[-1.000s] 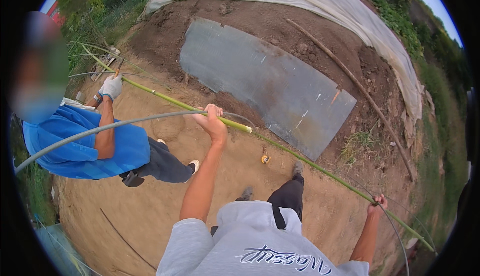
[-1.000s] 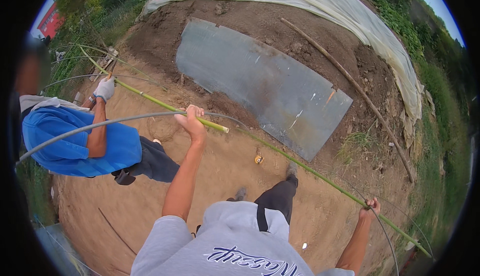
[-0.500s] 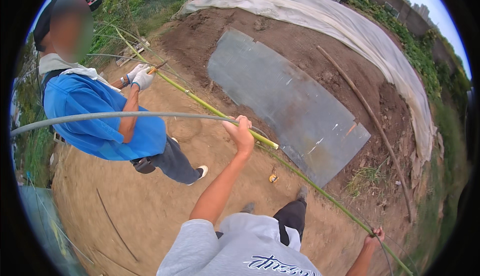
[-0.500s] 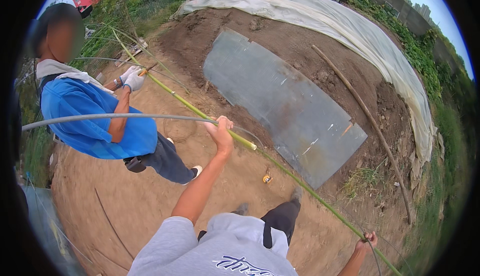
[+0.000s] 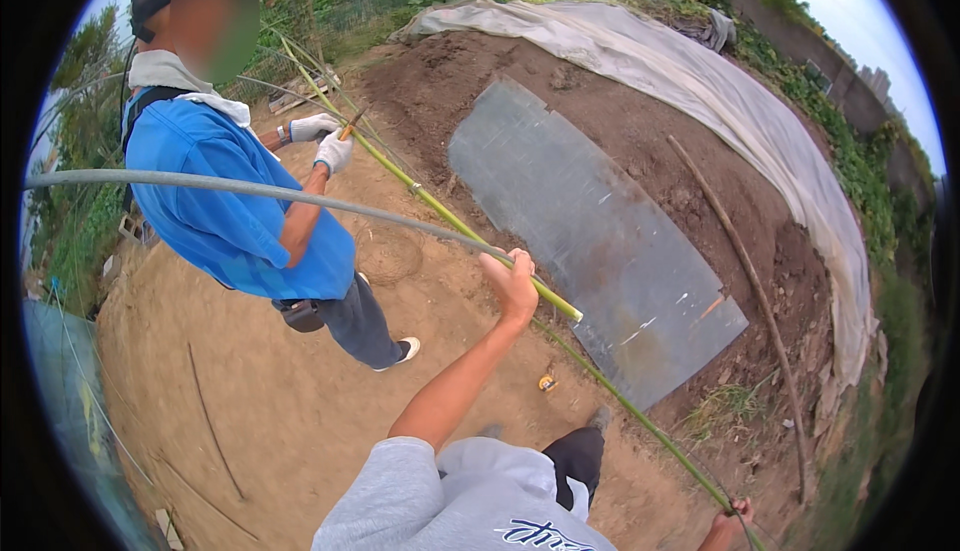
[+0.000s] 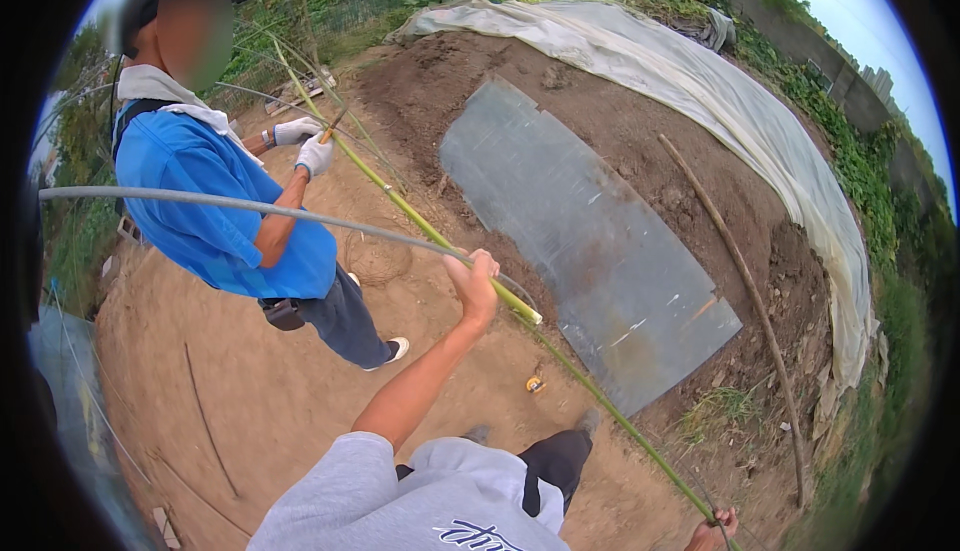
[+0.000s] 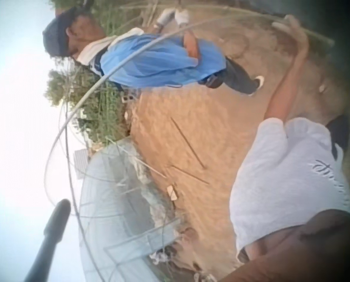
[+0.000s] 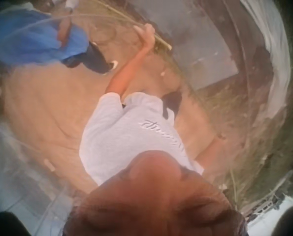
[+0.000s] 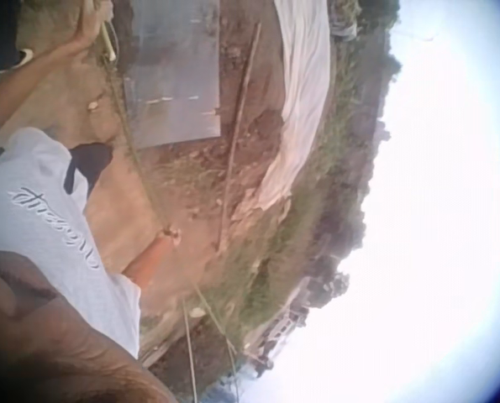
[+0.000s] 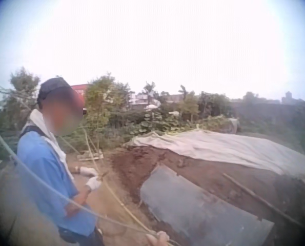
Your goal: The person holds and aligns long bamboo poles with metal arches to assemble a greenhouse frame. They repeatedly position the poles, adjust their grip, and coordinate with another person to fit the components together.
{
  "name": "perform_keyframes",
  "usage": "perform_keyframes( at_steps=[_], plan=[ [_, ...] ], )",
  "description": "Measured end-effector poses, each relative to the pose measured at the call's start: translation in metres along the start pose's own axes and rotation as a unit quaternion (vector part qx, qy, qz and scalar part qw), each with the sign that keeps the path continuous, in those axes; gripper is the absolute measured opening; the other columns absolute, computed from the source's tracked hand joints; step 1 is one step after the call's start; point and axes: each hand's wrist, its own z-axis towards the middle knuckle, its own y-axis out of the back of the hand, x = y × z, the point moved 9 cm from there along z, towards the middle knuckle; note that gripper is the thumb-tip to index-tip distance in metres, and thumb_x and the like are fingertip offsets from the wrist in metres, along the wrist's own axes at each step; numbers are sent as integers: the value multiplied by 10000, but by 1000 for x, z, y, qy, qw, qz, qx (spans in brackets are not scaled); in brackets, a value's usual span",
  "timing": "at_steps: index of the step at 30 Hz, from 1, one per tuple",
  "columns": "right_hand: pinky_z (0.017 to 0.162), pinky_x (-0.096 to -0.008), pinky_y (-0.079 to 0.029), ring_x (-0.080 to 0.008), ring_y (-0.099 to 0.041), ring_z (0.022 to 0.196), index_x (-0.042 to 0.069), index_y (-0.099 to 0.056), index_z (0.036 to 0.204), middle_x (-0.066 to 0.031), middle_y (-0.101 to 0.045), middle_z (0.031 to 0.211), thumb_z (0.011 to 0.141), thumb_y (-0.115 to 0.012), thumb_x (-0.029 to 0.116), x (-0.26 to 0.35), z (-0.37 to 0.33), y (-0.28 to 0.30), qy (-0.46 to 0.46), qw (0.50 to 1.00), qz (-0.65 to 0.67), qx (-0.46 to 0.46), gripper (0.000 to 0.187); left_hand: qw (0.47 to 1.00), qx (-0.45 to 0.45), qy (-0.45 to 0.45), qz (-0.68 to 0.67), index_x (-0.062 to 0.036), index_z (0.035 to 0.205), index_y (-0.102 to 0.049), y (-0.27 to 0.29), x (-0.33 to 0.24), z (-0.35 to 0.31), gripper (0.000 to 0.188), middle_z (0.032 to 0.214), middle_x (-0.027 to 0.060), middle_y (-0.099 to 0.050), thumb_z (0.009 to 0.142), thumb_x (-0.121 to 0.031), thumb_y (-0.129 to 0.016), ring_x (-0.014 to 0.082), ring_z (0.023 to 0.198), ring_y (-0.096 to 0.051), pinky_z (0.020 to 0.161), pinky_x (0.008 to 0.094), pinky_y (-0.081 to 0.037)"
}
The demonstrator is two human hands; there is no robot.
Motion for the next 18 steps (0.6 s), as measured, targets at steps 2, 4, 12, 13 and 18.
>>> perform_keyframes(
  at_steps=[2, 4, 12, 13, 18],
  plan=[
    [511, -289, -440, -166, -465, 500, 46, -504, 773, -14, -406, 555, 855, -540, 109, -2, 5, 9, 1, 1000, 0, -25, 110, 1000, -6, -8, -8, -44, 947, -277, -2, -2, 1, 239, 706, 34, -407, 838, -4, -486, 107, 564, -424, 524, 281, -409],
    [512, -283, -438, -164, -466, 503, 44, -510, 787, -13, -408, 557, 857, -541, 112, -4, 12, 14, -6, 1000, 0, -24, 102, 1000, -11, -11, -8, -52, 947, -268, -3, -3, 1, 241, 667, 13, -385, 844, 9, -477, 98, 545, -390, 525, 282, -395],
    [512, -264, -432, -150, -466, 516, 35, -513, 801, -12, -412, 565, 863, -547, 116, -5, 25, 22, 0, 1000, -7, 12, 107, 1000, -15, -9, -11, -59, 952, -266, -8, -11, -3, 239, 682, 19, -390, 848, 15, -469, 100, 548, -394, 524, 283, -396],
    [512, -264, -432, -148, -466, 517, 34, -512, 800, -11, -412, 565, 864, -546, 115, -6, 27, 24, 4, 1000, -13, 15, 109, 1000, -10, -11, -9, -51, 949, -278, -7, -10, -2, 236, 721, 41, -410, 840, 4, -479, 109, 566, -425, 520, 280, -408],
    [510, -263, -426, -143, -460, 516, 35, -505, 794, -10, -408, 566, 873, -539, 111, -3, 29, 30, 14, 1000, -15, -6, 115, 1000, -1, -9, -12, -37, 950, -298, -5, -2, 3, 239, 812, 85, -449, 825, -15, -500, 127, 606, -488, 513, 275, -435]
  ],
)
